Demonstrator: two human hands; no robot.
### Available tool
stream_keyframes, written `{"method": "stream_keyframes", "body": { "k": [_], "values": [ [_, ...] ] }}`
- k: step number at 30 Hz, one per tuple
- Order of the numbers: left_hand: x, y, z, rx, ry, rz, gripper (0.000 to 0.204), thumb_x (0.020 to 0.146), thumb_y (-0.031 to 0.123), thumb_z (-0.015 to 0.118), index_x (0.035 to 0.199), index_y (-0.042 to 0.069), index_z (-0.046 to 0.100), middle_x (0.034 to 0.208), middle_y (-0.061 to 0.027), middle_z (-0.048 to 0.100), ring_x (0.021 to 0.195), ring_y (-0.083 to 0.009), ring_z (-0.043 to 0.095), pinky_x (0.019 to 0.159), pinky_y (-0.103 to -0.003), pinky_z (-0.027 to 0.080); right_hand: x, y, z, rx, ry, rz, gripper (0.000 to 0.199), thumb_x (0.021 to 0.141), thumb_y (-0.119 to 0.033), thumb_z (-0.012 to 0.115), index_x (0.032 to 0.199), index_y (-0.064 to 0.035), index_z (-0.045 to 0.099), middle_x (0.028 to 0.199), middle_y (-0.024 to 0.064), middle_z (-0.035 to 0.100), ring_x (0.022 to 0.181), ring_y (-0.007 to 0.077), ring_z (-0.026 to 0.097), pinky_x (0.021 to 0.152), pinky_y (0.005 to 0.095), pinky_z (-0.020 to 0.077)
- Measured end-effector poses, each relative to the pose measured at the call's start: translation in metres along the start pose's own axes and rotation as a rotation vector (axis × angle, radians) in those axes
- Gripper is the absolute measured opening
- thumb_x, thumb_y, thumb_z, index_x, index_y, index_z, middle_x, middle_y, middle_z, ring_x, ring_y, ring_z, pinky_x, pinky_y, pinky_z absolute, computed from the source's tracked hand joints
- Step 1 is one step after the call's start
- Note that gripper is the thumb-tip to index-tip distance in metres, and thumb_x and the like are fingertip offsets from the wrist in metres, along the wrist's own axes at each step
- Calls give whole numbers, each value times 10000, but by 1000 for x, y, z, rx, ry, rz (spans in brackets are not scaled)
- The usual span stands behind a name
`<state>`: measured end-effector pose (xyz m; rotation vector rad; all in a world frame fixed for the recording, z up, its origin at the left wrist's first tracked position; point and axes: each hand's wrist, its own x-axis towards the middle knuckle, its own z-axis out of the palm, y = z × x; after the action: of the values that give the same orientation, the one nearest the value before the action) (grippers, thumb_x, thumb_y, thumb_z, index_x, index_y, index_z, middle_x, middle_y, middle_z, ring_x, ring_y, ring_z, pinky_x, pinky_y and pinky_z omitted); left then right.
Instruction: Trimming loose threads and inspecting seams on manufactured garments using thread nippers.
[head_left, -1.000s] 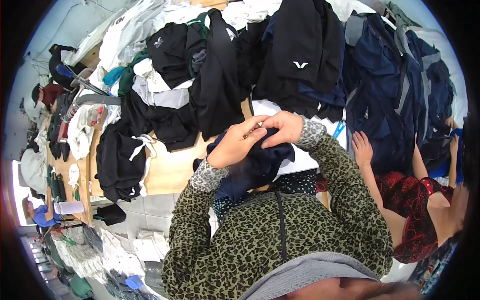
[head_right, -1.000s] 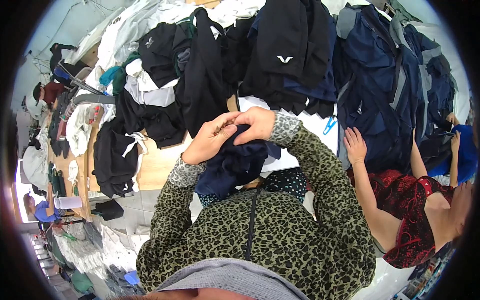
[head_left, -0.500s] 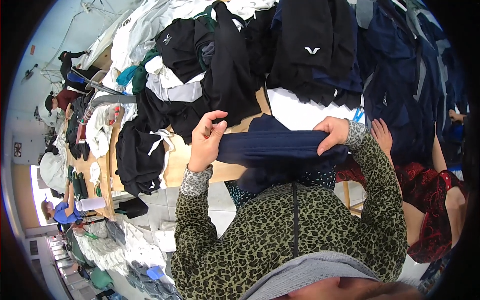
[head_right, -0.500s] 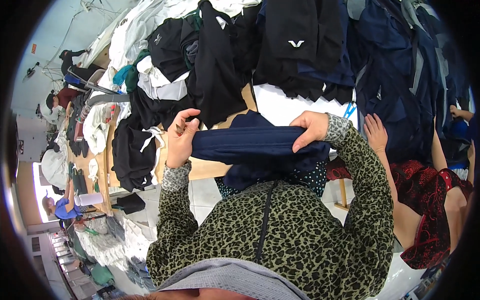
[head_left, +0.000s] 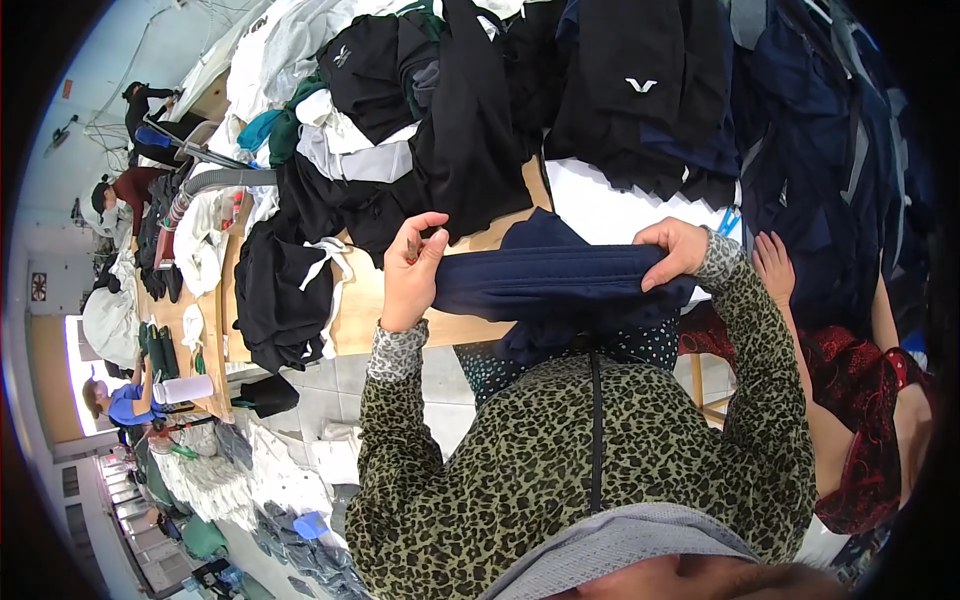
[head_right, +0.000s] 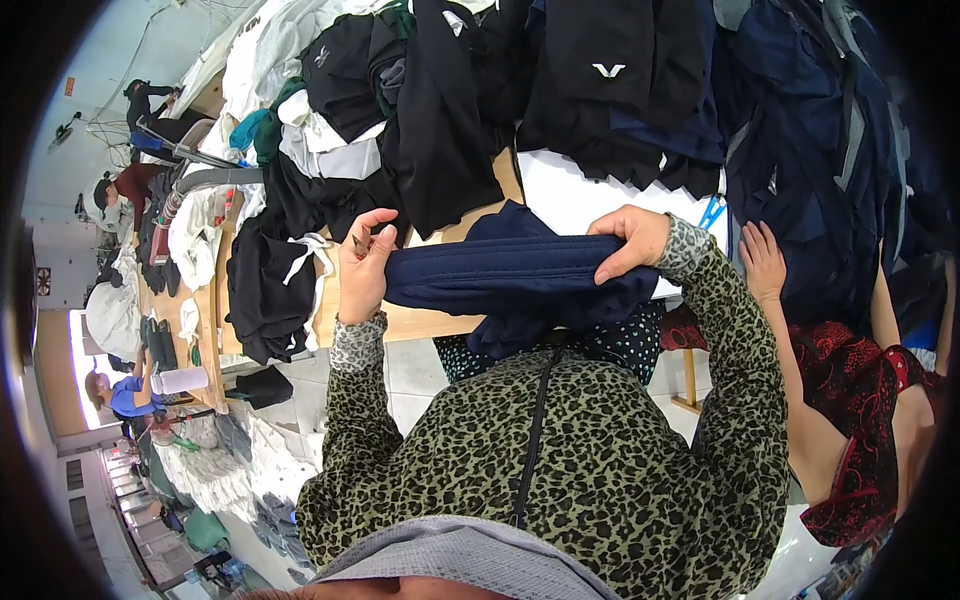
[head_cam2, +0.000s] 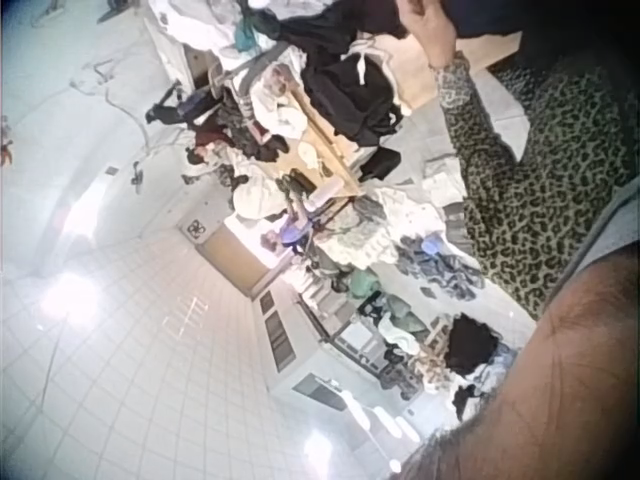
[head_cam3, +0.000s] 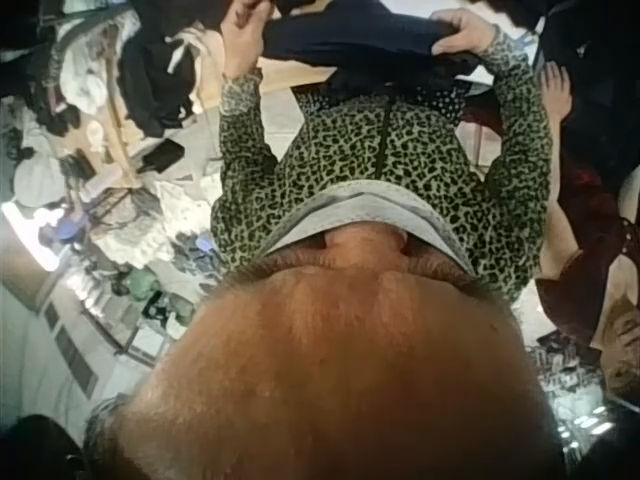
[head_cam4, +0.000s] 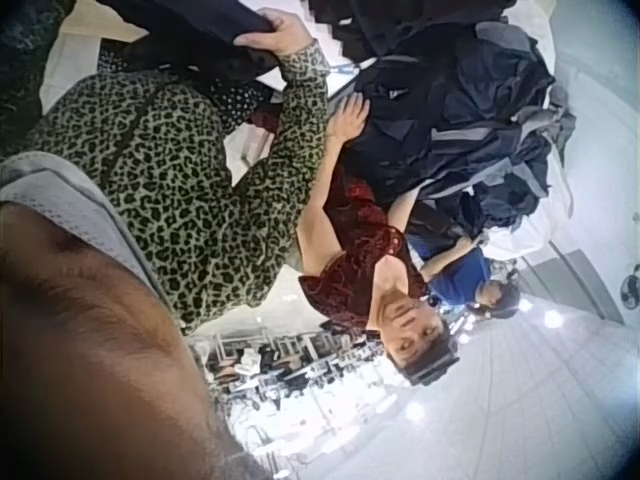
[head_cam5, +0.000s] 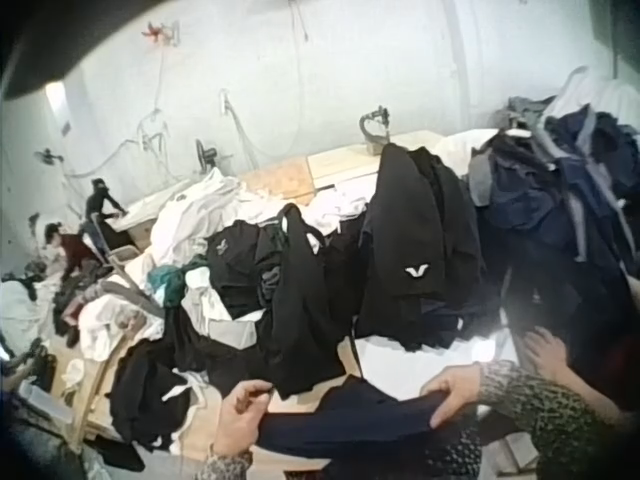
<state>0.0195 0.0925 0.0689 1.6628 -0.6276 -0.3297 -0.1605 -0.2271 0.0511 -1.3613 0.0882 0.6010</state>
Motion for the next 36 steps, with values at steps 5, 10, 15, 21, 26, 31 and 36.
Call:
{"method": "stream_keyframes", "body": {
  "k": [5, 10, 15, 21, 26, 31, 36],
  "values": [
    [0, -1, -2, 19, 17, 1, 198, 895, 144, 580, 1054, 25, 575, 758, 65, 494, 661, -19, 389, 589, -164, 316, -1, -2, -1, -37, -24, -7, 358, 689, 10, 758, 998, 40, 580, 885, 35, 644, 766, 71, 592, 693, 204, 486],
    [3, -6, -11, -27, 88, -79, 180, 896, 108, 564, 1043, 5, 575, 780, 70, 503, 653, -14, 381, 580, -157, 310, 1, -1, 3, -79, -1, -101, 444, 680, -19, 771, 1064, 36, 555, 948, 41, 634, 810, 79, 590, 727, 209, 484],
    [6, -20, 8, 640, -168, -90, 144, 864, 127, 579, 978, 49, 621, 888, -94, 626, 821, -196, 597, 754, -277, 448, 38, -14, 25, -531, 58, -272, 409, 675, -155, 782, 1009, -4, 602, 863, 50, 663, 767, 92, 601, 720, 239, 483],
    [0, 11, 76, 20, -534, -42, 324, 870, 99, 560, 1183, 23, 520, 1015, -101, 593, 964, -160, 552, 835, -248, 413, 60, -28, 46, -544, 220, -398, 403, 640, -242, 779, 944, -34, 616, 783, 87, 636, 741, 181, 615, 672, 296, 477],
    [-7, -16, 54, -381, -347, -240, 304, 866, 68, 557, 1169, 40, 546, 874, 42, 547, 804, -46, 475, 748, -181, 378, 38, 27, 54, -321, 904, -568, 217, 737, -126, 712, 868, -2, 593, 832, 40, 564, 759, 135, 553, 687, 256, 448],
    [-4, -15, 41, -787, -254, -387, 505, 839, 102, 595, 1294, 8, 396, 813, -3, 569, 758, -86, 545, 712, -217, 448, 49, 101, 72, -218, 557, -215, 277, 757, -178, 710, 946, 0, 614, 843, 95, 620, 769, 171, 606, 728, 282, 490],
    [-6, -17, 46, -964, -237, -288, 559, 851, 144, 573, 1337, 9, 333, 852, -71, 610, 783, -143, 594, 730, -255, 479, 89, 83, 96, -396, 367, -377, 537, 604, -285, 803, 997, 14, 592, 887, 131, 600, 850, 237, 606, 742, 327, 479]
  ]
}}
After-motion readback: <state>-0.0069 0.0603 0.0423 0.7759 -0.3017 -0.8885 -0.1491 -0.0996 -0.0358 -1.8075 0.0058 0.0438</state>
